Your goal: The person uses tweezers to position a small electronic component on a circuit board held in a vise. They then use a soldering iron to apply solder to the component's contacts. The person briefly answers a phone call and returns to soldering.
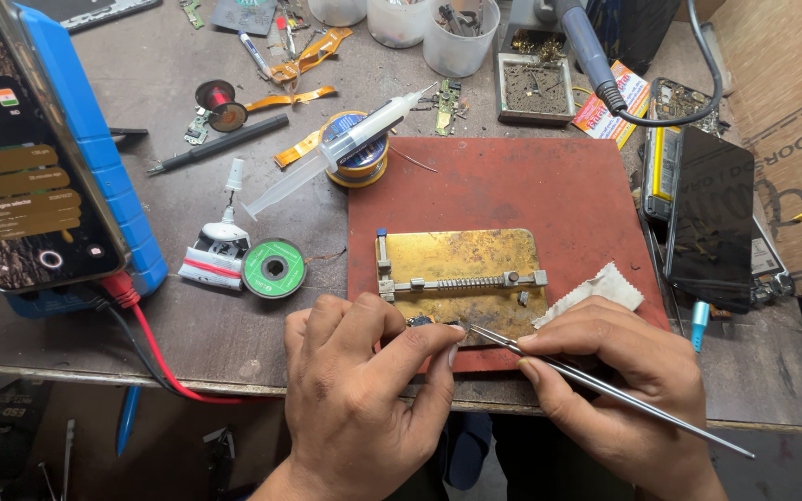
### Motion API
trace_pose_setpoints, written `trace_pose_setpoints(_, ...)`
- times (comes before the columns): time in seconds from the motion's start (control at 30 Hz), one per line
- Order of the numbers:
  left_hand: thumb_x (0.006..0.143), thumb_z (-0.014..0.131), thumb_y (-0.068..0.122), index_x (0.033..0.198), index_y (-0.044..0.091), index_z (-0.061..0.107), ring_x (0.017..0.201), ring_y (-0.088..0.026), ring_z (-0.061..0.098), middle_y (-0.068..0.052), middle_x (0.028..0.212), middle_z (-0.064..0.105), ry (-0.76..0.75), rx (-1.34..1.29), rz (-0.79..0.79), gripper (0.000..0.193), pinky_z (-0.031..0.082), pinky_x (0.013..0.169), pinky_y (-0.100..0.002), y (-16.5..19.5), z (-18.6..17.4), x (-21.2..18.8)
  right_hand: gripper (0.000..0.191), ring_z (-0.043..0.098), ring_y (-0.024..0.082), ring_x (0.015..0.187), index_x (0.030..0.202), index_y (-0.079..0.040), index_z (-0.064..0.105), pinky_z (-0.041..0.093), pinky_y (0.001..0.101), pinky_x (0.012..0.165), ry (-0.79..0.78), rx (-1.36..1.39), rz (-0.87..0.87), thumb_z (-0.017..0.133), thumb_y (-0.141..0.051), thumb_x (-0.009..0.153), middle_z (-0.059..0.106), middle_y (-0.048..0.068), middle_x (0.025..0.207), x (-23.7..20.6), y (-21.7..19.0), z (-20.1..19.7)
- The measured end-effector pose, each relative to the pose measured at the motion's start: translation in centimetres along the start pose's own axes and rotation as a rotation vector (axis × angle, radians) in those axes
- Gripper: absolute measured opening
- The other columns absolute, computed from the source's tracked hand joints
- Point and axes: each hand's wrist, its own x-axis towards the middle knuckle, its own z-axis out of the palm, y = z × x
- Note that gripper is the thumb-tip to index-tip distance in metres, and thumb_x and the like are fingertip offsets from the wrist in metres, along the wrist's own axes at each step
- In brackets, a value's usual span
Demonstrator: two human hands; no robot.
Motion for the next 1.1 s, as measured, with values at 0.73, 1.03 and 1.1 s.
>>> trace_pose_setpoints(0.73,0.078,0.081,0.021,0.092,0.021,0.077,0.086,-0.021,0.052,0.001,0.085,0.055,0.054,-0.005,0.021,0.015,0.034,0.078,-0.04,0.7,-0.5,0.4,0.019,0.07,0.018,0.074,0.092,-0.005,0.073,0.054,0.0289,0.068,0.136,-0.172,-0.207,0.081,-0.002,0.075,0.071,0.005,0.079,0.1,-1.9,0.7)
trace_pose_setpoints(1.03,0.076,0.08,0.02,0.091,0.02,0.077,0.087,-0.021,0.052,0.001,0.085,0.055,0.038,-0.016,0.019,0.015,0.035,0.08,-0.04,0.9,-0.8,0.5,0.018,0.07,0.019,0.074,0.091,-0.005,0.073,0.054,0.0304,0.068,0.116,-0.204,-0.213,0.081,-0.005,0.075,0.072,0.006,0.079,0.2,-2.0,0.6)
trace_pose_setpoints(1.1,0.076,0.08,0.02,0.09,0.021,0.077,0.087,-0.021,0.052,0.001,0.084,0.055,0.03,-0.016,0.012,0.014,0.034,0.079,-0.04,0.9,-0.8,0.5,0.018,0.07,0.02,0.074,0.091,-0.005,0.073,0.054,0.0306,0.069,0.112,-0.208,-0.218,0.081,-0.005,0.075,0.072,0.006,0.08,0.2,-2.0,0.6)
